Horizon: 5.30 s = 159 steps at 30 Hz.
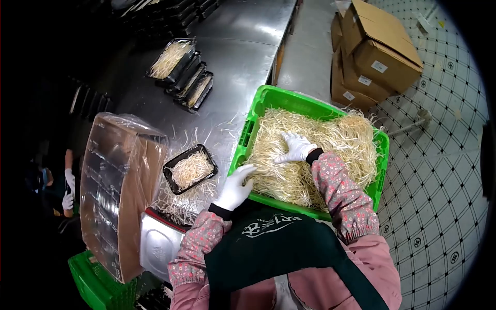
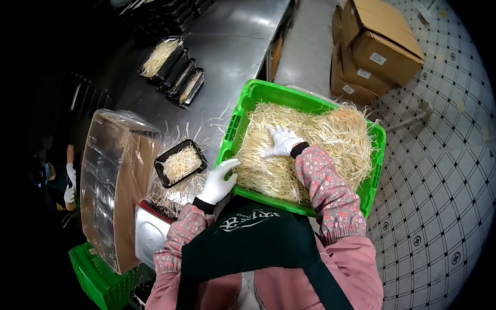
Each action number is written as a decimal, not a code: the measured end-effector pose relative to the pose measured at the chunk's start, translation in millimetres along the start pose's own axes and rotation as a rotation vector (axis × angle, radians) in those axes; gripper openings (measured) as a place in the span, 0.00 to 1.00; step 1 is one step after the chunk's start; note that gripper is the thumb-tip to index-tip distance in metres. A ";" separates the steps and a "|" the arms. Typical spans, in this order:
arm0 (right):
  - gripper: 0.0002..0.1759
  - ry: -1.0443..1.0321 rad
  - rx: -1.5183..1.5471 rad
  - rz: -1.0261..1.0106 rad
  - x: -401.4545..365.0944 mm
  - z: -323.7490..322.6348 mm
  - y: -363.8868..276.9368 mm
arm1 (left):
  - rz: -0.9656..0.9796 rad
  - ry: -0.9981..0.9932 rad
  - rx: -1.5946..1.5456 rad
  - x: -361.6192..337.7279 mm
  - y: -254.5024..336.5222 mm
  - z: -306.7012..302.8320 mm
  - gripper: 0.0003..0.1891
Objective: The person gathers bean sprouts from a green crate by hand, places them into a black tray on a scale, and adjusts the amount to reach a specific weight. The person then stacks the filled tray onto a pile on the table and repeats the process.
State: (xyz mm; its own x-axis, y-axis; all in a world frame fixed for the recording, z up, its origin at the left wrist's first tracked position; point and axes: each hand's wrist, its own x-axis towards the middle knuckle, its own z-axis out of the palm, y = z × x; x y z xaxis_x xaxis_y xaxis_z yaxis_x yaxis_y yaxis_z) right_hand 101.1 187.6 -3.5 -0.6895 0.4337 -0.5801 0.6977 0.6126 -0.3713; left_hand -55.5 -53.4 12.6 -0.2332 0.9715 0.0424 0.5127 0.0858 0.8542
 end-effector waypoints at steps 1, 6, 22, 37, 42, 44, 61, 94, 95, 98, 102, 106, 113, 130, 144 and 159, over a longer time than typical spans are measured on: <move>0.71 0.022 -0.067 -0.020 1.9 8.2 -8.6 | -0.004 0.095 -0.022 -7.7 4.7 -11.1 0.19; 0.72 0.076 -0.162 -0.030 9.9 53.7 -38.6 | -0.080 0.819 0.309 -55.7 -14.6 -75.8 0.20; 0.48 0.371 0.047 -0.157 -26.8 63.4 -12.5 | -0.388 1.549 -0.341 -70.7 -137.8 -74.2 0.06; 0.30 0.688 -0.480 -0.890 -80.5 -16.7 -209.8 | -0.217 1.256 0.233 -125.3 7.3 -63.6 0.22; 0.23 0.667 -0.549 -1.269 -97.3 55.3 -350.1 | -0.227 1.305 0.126 -193.3 19.4 -68.8 0.23; 0.29 0.634 -0.457 -1.433 -91.1 87.3 -388.8 | -0.206 1.365 -0.141 -237.5 2.0 -80.1 0.24; 0.40 0.024 -0.333 -1.493 -61.4 198.0 -487.0 | -0.563 0.920 0.690 -352.7 -23.1 -148.6 0.28; 0.59 -0.061 -0.253 -1.190 46.2 67.5 -388.7 | -0.693 1.490 0.470 -419.9 -2.9 -154.2 0.28; 0.62 -0.012 -0.199 -1.300 21.8 74.0 -410.8 | -0.664 1.395 0.544 -405.7 0.7 -159.3 0.31; 0.62 0.016 -0.524 -1.304 -41.1 96.5 -461.7 | -0.605 1.007 0.780 -355.8 6.8 -165.5 0.36; 0.16 0.097 -0.660 -1.457 -17.0 130.4 -462.2 | -0.639 0.834 0.875 -336.8 -9.9 -143.2 0.36; 0.11 0.165 -0.429 -1.461 -2.5 112.9 -446.5 | -0.686 0.853 0.846 -332.2 -9.0 -140.6 0.36; 0.07 -0.252 0.405 -0.977 -5.1 27.7 -434.0 | -0.639 0.902 0.772 -339.6 -5.3 -143.5 0.43; 0.30 0.089 -0.297 -1.372 -39.2 216.9 -460.6 | -0.624 0.998 0.876 -327.6 -35.1 -147.3 0.20; 0.38 0.140 -0.260 -1.065 16.5 174.7 -496.8 | -0.811 0.971 0.806 -368.9 2.2 -120.4 0.20; 0.10 -0.191 0.524 -1.406 -14.8 132.9 -505.2 | -0.556 1.415 0.730 -326.1 -25.1 -134.1 0.27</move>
State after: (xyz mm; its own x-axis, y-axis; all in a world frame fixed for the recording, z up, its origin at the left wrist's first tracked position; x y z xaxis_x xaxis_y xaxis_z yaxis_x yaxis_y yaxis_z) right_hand -215.4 -216.1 96.3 -0.8285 -0.4025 0.3893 -0.4718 0.1272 -0.8725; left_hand -103.1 -401.9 46.8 -0.8021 -0.1216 0.5847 0.2731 0.7960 0.5402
